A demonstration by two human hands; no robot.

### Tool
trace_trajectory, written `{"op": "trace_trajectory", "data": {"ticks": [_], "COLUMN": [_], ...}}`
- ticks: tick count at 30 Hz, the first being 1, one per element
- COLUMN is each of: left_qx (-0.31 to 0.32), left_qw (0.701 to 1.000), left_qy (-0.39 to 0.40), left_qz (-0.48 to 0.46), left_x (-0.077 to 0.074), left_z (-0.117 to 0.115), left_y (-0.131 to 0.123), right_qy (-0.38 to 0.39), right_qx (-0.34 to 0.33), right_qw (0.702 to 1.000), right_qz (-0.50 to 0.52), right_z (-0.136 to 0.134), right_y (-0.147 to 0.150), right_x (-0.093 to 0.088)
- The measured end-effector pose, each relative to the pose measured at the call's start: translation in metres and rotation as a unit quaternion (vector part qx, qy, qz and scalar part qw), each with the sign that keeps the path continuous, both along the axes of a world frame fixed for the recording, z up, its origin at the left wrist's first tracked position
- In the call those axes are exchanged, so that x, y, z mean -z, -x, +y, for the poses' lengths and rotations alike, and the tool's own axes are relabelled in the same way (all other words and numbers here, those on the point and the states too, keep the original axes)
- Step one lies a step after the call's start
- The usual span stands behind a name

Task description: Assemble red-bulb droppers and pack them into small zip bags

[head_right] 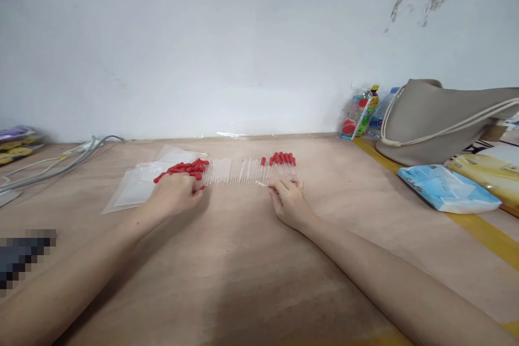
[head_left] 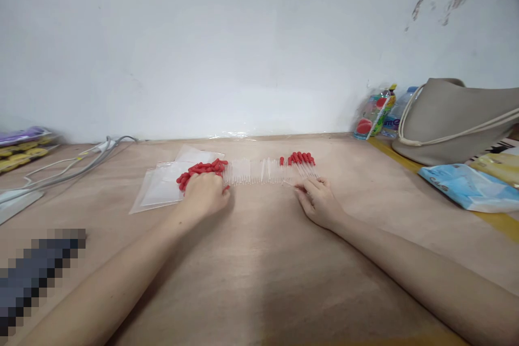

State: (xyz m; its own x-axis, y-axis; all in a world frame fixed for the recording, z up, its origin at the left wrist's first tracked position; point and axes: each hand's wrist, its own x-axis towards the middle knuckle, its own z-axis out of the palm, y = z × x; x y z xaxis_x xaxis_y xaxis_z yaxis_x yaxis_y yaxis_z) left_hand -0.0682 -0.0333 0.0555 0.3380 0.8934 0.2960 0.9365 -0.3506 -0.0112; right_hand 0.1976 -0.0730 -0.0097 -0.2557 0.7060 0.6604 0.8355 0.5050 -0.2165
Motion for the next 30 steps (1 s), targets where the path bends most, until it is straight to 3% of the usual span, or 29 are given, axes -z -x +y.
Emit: {"op": "trace_trajectory", "data": {"ticks": [4,11,30], "left_qx": [0.14,0.228,0.217], "left_qw": [0.987,0.954,0.912], "left_qy": [0.029,0.046,0.101], "left_qz": [-0.069,-0.189,-0.333], "left_x": [0.014,0.05,0.05], "left_z": [-0.016,-0.012,-0.019], "left_y": [-0.022,-0.032,-0.041], "right_qy": [0.004,0.018,0.036], "right_qx": [-0.034,-0.063,-0.141], "right_qw": [0.999,0.998,0.989], "right_qz": [0.007,0.002,0.021], "right_z": [0.001,0.002,-0.004], "right_y": [-0.002,-0.002,0.015], "right_x": [0.002,0.004,0.002]}}
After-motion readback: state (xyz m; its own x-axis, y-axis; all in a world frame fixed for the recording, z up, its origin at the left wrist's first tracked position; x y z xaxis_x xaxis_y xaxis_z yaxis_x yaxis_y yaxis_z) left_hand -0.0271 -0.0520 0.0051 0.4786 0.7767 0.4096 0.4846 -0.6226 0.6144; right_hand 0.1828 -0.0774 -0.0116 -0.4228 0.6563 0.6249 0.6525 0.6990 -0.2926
